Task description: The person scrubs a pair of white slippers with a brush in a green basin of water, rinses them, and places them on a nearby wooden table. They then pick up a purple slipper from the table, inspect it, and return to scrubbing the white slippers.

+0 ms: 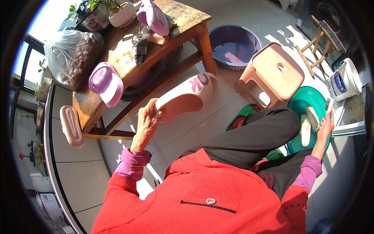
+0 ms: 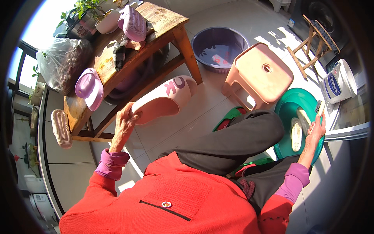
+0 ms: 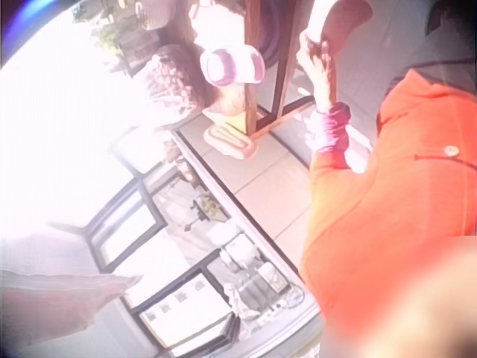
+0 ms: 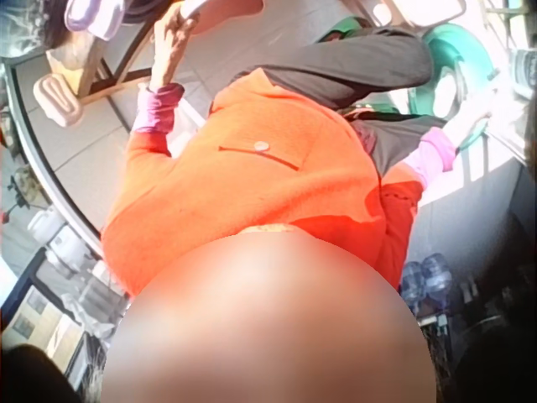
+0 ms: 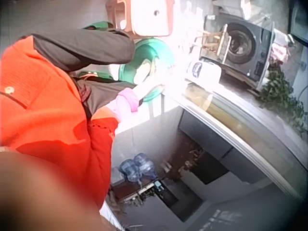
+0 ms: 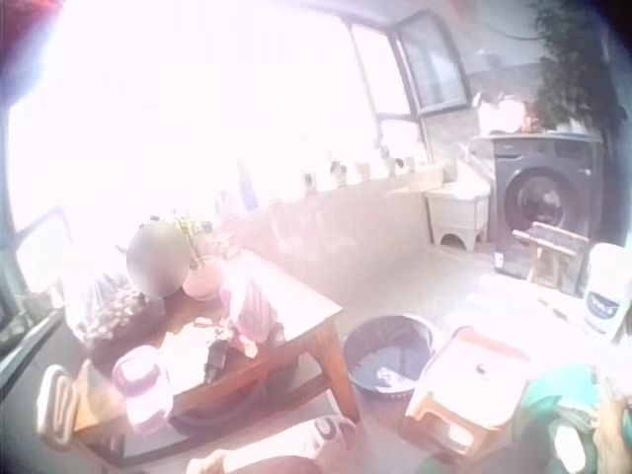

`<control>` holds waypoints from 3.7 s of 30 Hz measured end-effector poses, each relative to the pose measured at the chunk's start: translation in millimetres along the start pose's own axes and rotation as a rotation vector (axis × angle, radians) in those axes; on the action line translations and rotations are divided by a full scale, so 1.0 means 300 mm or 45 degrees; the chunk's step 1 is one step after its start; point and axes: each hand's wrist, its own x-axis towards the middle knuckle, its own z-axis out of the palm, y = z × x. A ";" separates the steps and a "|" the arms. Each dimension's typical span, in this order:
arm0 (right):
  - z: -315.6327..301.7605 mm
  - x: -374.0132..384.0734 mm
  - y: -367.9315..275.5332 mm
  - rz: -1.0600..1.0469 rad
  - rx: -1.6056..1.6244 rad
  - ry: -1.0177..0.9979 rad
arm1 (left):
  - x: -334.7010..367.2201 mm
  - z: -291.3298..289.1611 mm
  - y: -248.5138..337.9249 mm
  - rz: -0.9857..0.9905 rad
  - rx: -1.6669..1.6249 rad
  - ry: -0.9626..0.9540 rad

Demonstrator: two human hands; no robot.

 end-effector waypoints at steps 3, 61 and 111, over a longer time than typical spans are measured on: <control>-0.005 -0.001 -0.010 -0.024 0.013 0.003 | 0.050 -0.012 0.059 0.070 -0.414 0.130; 0.041 0.047 0.058 -0.050 -0.016 0.070 | -0.082 -0.396 0.044 0.275 -0.670 1.283; 0.030 0.069 0.085 -0.013 -0.008 0.022 | -0.064 -0.571 -0.295 -0.211 0.613 1.718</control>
